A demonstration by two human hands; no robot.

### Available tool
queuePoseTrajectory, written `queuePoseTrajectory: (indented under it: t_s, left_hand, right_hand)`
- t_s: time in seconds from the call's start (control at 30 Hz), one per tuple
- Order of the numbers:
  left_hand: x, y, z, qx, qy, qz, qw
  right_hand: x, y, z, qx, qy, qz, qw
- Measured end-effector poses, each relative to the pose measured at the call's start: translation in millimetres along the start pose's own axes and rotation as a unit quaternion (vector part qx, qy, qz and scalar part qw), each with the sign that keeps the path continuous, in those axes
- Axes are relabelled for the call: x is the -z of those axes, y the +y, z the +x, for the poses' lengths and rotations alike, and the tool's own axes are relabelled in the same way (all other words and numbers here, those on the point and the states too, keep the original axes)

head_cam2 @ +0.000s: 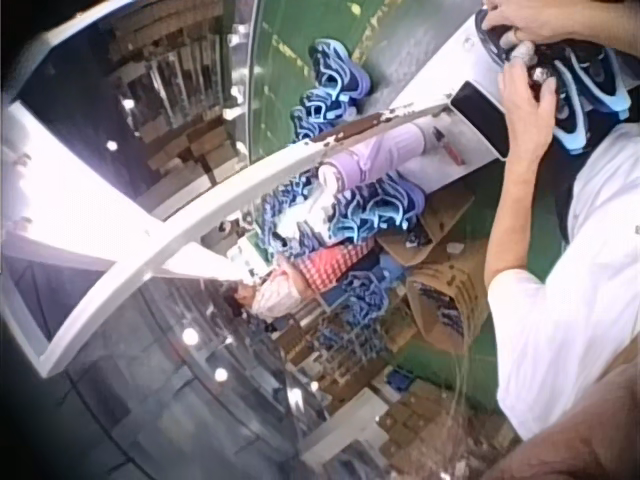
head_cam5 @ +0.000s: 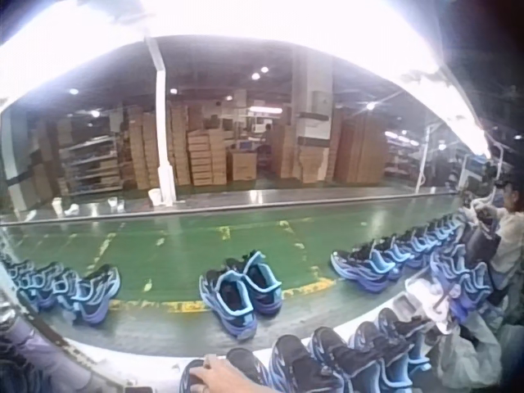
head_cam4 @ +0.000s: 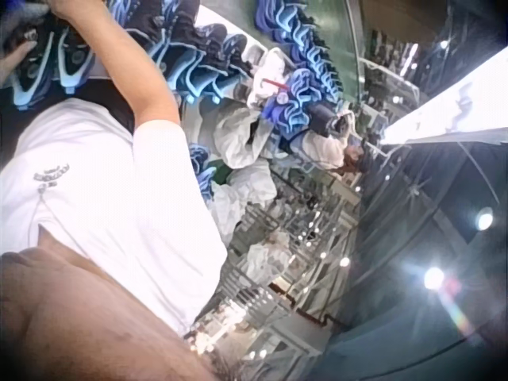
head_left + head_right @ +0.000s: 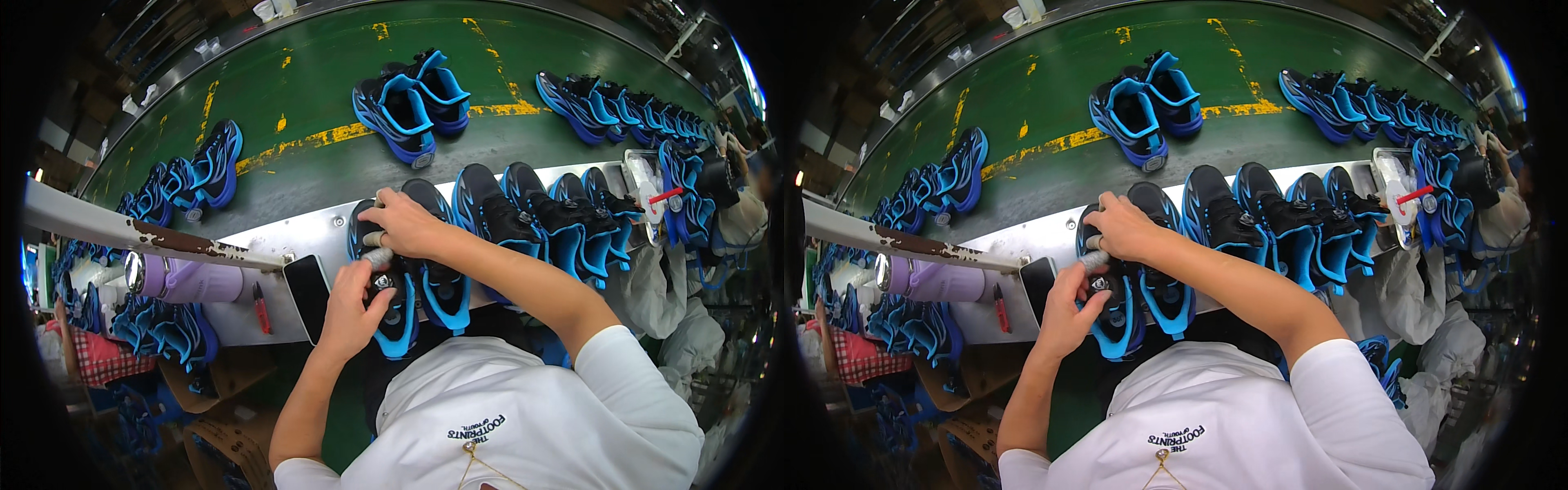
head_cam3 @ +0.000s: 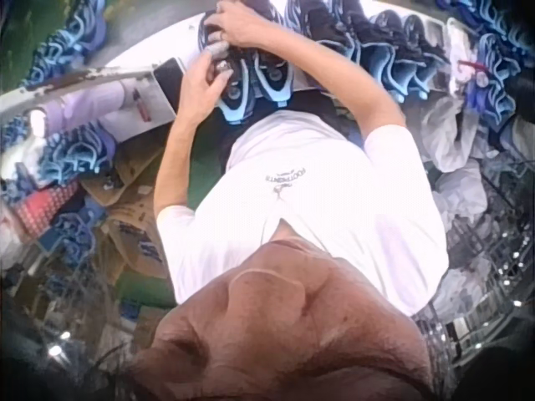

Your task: The person cleans athletic shoes by rubbing the shoe surfaces and dial closures with a cloth wrapped around their finger, and places the shoes onto a conveyor line.

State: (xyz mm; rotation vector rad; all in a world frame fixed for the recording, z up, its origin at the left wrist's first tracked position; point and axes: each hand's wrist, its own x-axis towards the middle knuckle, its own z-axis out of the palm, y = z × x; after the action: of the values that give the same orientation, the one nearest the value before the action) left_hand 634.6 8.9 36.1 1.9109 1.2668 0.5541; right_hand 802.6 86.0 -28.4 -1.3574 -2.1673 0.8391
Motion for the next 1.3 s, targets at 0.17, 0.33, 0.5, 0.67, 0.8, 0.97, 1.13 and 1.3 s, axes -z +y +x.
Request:
queuePoseTrajectory:
  t_s: [0.17,0.33,0.5,0.67,0.8,0.97,1.13,1.3]
  left_hand:
    - [-1.0,-14.7,1.5,0.094,-0.078,-0.164,0.979]
    - [-7.0,-1.4,5.4,-0.001,0.002,-0.036,0.999]
    - [-10.6,-3.7,5.5,-0.006,-0.029,-0.043,0.999]
    - [-20.2,0.1,7.2,-0.014,0.013,0.032,0.999]
    - [-12.3,0.5,10.8,-0.037,-0.069,-0.054,0.995]
    - [-23.6,-0.5,12.8,-0.017,-0.008,0.038,0.999]
    - [-8.9,1.5,19.3,0.045,-0.134,-0.086,0.986]
    - [-33.6,1.2,11.1,0.002,0.023,0.028,0.999]
  right_hand:
    - [-4.0,1.6,8.4,-0.013,-0.028,0.001,1.000]
    - [-7.9,11.2,6.6,-0.024,-0.017,0.045,0.999]
    - [-8.2,17.0,5.3,0.002,-0.011,0.069,0.998]
    - [-9.2,24.7,6.4,0.000,0.010,0.045,0.999]
    - [-7.4,32.2,6.7,0.011,-0.002,0.069,0.998]
    - [-5.9,32.4,6.1,0.004,-0.002,0.071,0.997]
    - [-5.3,41.3,5.4,0.006,-0.005,0.080,0.997]
    - [-4.3,42.6,4.3,0.006,-0.007,0.088,0.996]
